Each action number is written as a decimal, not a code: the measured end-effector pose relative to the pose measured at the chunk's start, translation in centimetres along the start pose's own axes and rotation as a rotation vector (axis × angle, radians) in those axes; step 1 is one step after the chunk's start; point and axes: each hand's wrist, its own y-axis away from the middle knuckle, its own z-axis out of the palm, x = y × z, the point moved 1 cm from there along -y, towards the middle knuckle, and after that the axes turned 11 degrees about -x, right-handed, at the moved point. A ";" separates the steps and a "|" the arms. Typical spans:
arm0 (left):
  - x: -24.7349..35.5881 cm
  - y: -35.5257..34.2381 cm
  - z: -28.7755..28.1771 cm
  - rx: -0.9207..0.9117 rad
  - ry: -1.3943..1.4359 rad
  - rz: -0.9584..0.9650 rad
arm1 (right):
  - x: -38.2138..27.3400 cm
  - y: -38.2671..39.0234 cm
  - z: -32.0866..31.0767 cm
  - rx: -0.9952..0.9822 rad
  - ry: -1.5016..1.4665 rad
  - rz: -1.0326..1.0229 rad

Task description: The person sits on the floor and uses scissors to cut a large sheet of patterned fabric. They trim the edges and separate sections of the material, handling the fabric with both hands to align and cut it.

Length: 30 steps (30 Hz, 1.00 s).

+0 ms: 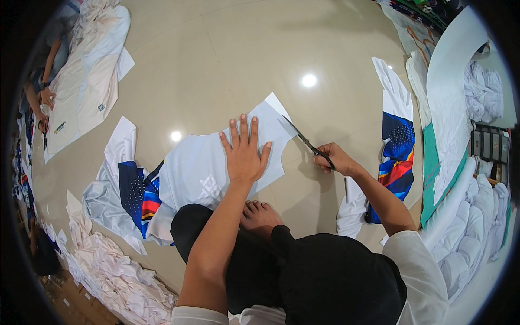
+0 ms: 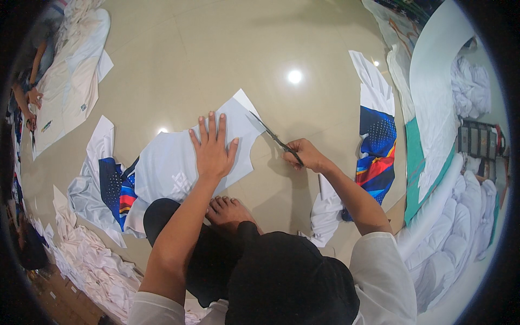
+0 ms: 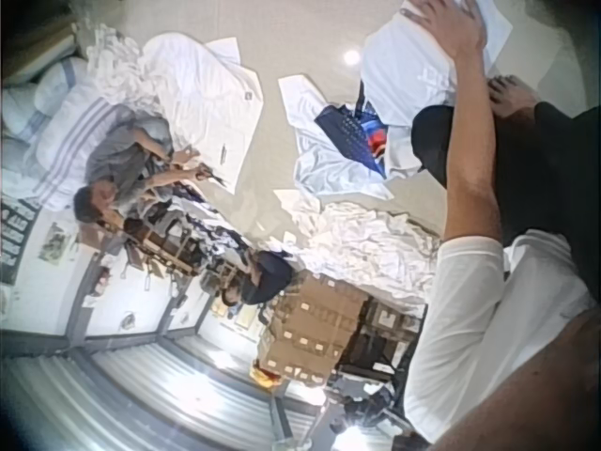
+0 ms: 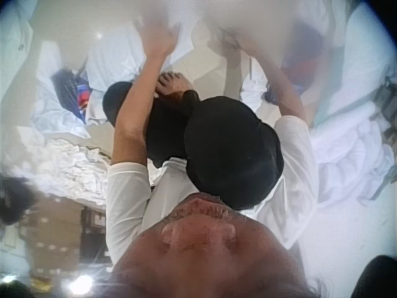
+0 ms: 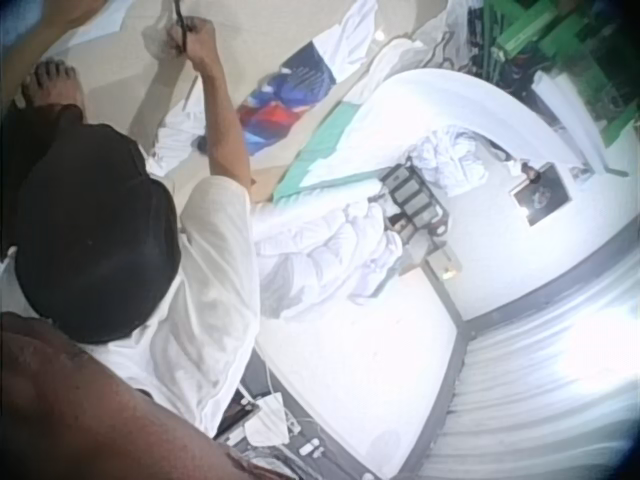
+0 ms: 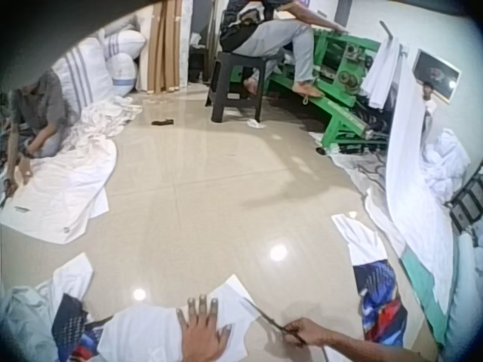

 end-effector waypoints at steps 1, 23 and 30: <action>0.0 0.0 0.0 -0.001 0.002 0.000 | -0.1 -0.1 0.1 0.001 -0.003 0.000; 0.0 0.0 0.0 -0.013 -0.009 -0.002 | -0.3 -0.1 0.0 0.000 0.027 0.017; 0.0 0.0 -0.1 -0.009 0.007 0.006 | -1.1 -1.7 -0.2 0.004 0.043 0.014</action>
